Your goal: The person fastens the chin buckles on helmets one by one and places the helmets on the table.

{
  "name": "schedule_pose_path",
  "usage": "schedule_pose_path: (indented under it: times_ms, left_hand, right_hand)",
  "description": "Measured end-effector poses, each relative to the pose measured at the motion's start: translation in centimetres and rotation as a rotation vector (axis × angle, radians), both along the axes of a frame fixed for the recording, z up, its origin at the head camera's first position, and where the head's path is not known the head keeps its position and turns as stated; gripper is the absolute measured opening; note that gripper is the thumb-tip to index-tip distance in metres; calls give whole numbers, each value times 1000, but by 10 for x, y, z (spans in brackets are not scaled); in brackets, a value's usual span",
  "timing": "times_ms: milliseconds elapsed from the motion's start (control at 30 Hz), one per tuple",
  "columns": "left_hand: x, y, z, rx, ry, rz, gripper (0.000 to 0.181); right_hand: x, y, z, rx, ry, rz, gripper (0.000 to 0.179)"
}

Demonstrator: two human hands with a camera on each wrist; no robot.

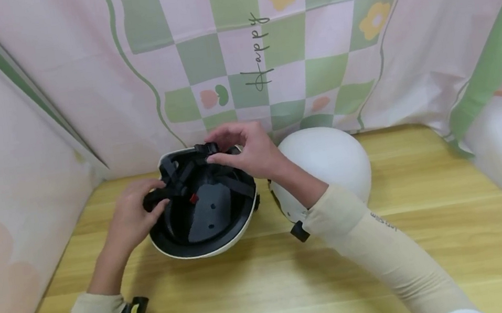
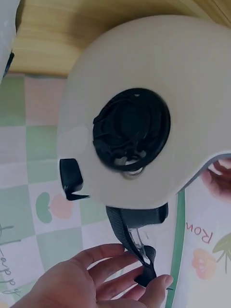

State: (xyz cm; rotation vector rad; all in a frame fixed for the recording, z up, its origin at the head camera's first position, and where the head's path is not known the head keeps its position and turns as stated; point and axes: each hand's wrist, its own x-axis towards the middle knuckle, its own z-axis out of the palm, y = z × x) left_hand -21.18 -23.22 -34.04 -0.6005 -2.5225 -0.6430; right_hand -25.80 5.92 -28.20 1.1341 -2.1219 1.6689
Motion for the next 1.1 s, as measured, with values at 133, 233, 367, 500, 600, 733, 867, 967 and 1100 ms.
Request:
schedule_pose_path:
  times_ms: [133,233,367,500,600,733,867,967,1100]
  left_hand:
    - [-6,7,10,-145,-98,-19,32]
    - [-12,14,18,-256,-138,-62,33]
    - [-21,23,23,-398,-152,-123,34]
    - [-29,29,24,-493,-186,-143,37]
    - [-35,31,24,-506,-227,-141,39]
    - [-40,32,23,-464,-288,-142,40]
    - [-45,31,24,-428,-331,-140,40]
    - [-49,31,24,-432,-353,-137,41]
    - [-52,31,23,-452,-378,-125,42]
  right_hand:
    - [-3,0,-8,75,7,-15,26]
    - [-4,0,-14,133,13,-15,26]
    - [-5,-1,-20,192,-7,-7,26]
    - [-6,-1,-24,232,-14,4,26]
    - [-7,-1,-26,254,-11,7,27]
    - [-8,0,-29,265,-19,5,27]
    - [-9,1,-30,257,-20,10,26]
    - [-9,1,-30,262,-18,10,26]
    - [-9,0,-31,275,-17,2,25]
